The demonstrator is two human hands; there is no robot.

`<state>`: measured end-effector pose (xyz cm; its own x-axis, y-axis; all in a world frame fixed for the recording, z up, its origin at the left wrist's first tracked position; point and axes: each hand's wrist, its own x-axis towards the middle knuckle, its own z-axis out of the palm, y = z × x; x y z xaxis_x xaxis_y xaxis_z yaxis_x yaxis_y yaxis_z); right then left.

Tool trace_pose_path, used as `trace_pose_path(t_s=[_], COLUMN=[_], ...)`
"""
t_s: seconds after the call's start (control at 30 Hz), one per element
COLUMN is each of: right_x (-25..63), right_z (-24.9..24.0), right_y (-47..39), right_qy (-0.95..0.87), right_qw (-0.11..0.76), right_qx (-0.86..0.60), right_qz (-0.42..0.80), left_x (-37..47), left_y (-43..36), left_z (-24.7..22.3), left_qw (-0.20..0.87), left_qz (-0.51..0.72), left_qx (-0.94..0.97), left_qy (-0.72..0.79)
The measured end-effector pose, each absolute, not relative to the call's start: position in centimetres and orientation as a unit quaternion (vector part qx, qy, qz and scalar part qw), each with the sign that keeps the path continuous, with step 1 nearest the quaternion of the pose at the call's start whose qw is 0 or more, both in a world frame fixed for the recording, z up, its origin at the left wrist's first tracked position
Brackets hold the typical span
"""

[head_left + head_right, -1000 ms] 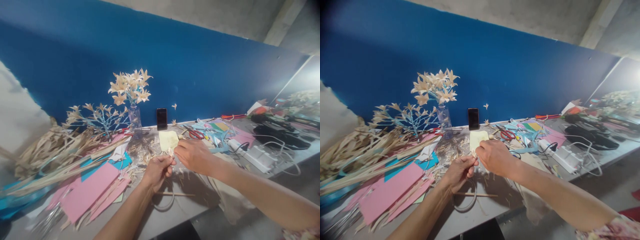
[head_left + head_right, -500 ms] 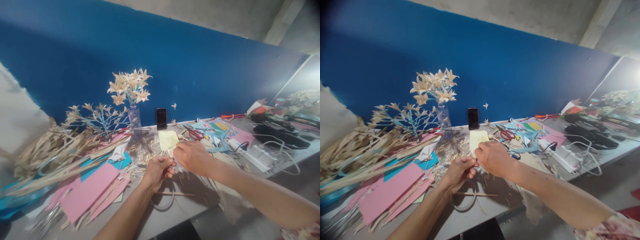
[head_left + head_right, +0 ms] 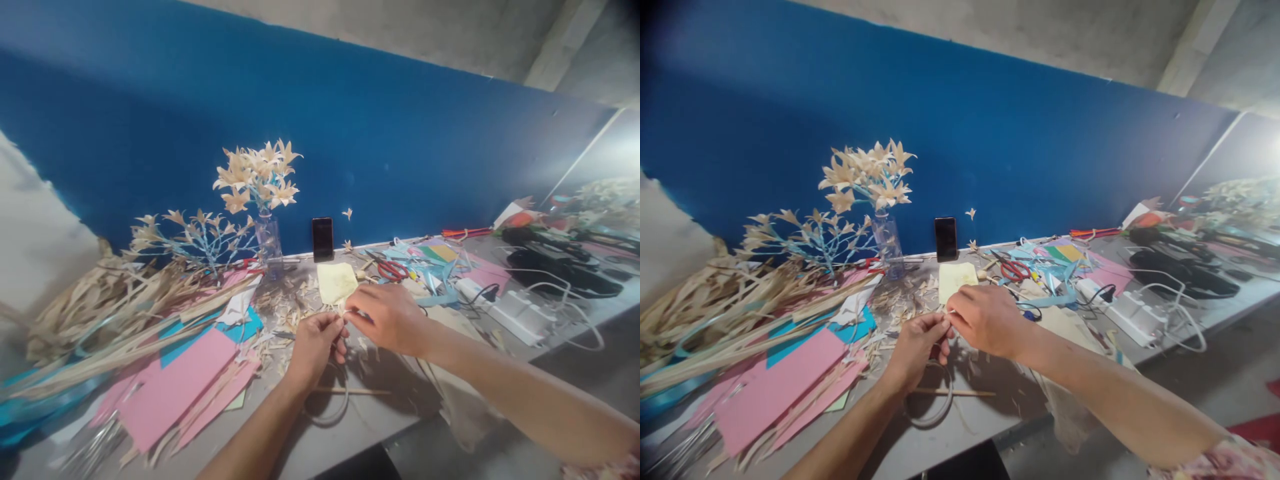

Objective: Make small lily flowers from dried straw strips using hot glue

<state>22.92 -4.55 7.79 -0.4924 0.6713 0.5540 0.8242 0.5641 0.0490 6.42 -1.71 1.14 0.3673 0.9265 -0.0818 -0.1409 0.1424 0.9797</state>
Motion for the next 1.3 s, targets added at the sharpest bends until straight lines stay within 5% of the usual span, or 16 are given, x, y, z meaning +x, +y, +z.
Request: trace_pose_path(t_s=[0.13,0.5,1.3], right_x=[23.6,22.2,24.5], right_z=[6.9,3.8,4.7], right_y=[-4.7,-5.3,-5.3], right_qy=[-0.797,-0.721,-0.723], right_qw=[0.383,0.466,0.413], right_qx=[-0.462,-0.503,-0.442], right_qz=[-0.067,0.097,0.332], left_x=[6.5,6.2,5.4], left_y=[-1.9,-2.4,-2.5], left_z=[1.3,1.8,3.2], left_qw=[0.650,0.604,0.667], left_qz=[0.454,0.468,0.385], left_qx=[0.488,0.546,0.553], left_qy=[0.365,0.343,0.319])
